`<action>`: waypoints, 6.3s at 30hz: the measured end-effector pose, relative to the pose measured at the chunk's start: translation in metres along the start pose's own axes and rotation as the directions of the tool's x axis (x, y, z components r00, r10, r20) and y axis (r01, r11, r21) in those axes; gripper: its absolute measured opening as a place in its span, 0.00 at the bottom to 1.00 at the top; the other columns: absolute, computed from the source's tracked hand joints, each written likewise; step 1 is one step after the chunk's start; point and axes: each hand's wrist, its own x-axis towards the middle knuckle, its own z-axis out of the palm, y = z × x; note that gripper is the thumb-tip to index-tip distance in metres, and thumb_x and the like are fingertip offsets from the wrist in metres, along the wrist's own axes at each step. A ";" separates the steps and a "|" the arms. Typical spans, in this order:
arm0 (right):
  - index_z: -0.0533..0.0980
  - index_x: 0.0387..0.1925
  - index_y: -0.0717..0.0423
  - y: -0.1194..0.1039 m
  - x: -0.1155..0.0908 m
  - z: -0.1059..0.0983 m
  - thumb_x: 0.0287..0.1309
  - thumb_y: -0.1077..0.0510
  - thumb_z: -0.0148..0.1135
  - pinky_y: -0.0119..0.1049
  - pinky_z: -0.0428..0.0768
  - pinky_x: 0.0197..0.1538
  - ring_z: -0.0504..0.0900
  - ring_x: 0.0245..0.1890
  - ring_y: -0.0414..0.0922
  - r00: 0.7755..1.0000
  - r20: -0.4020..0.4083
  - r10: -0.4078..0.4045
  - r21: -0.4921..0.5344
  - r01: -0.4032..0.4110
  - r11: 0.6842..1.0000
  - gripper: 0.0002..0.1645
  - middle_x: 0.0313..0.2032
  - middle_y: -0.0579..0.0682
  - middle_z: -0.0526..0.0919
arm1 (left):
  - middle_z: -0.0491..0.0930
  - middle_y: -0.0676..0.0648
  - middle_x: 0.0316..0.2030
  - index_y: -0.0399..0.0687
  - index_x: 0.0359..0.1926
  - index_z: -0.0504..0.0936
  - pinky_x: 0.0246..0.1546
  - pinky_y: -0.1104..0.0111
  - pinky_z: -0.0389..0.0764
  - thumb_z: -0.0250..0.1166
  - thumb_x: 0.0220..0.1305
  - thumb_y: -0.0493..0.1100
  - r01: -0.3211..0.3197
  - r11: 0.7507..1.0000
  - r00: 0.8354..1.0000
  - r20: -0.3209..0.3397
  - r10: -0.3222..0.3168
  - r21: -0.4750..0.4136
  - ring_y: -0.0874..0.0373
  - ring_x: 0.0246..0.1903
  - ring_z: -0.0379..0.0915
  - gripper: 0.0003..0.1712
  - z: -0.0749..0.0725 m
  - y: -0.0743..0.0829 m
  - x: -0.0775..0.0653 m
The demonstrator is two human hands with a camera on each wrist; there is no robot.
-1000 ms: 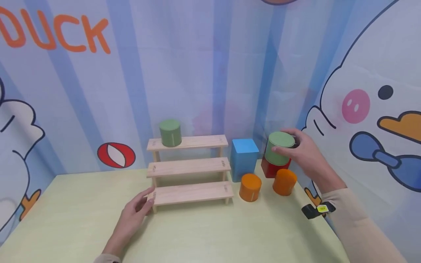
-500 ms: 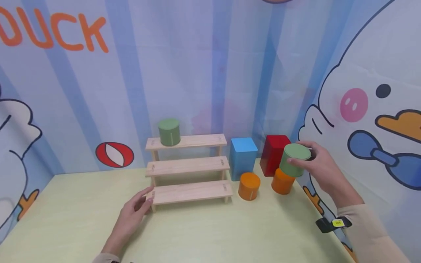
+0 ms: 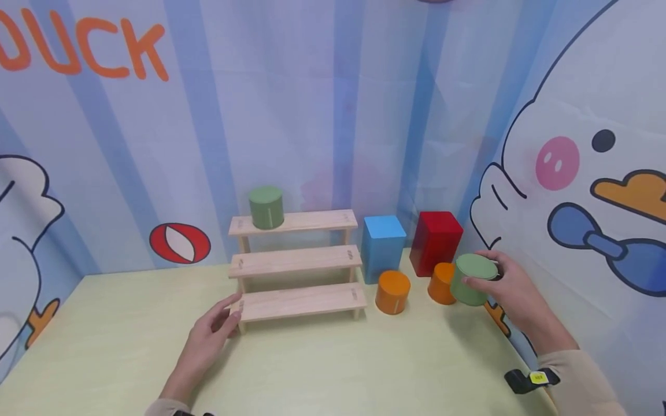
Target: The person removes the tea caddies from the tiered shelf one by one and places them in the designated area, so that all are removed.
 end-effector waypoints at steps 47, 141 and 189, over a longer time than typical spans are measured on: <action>0.48 0.85 0.71 0.074 -0.023 0.034 0.75 0.53 0.72 0.29 0.76 0.57 0.64 0.73 0.69 0.980 0.066 0.189 0.074 -0.194 0.978 0.56 0.80 0.78 0.52 | 0.83 0.41 0.67 0.70 0.81 0.75 0.66 0.46 0.84 0.63 0.85 0.59 -0.023 1.000 1.000 -0.002 0.023 -0.016 0.44 0.65 0.81 0.29 -0.002 0.003 -0.003; 0.57 0.88 0.49 -0.241 0.157 0.239 0.62 0.50 0.84 0.62 0.69 0.81 0.65 0.82 0.65 0.930 0.129 -0.344 0.468 0.249 0.848 0.62 0.82 0.63 0.66 | 0.83 0.44 0.69 0.70 0.78 0.79 0.69 0.47 0.82 0.67 0.83 0.53 -0.034 0.997 0.999 -0.031 0.032 -0.075 0.46 0.67 0.80 0.27 -0.002 -0.002 -0.002; 0.62 0.84 0.53 -0.256 0.165 0.257 0.72 0.55 0.78 0.56 0.79 0.74 0.77 0.74 0.58 0.914 0.158 -0.373 0.427 0.278 0.861 0.49 0.73 0.60 0.76 | 0.85 0.46 0.66 0.71 0.77 0.80 0.68 0.47 0.83 0.67 0.84 0.51 -0.054 0.997 0.998 -0.046 0.052 -0.049 0.48 0.64 0.82 0.25 0.001 0.000 -0.010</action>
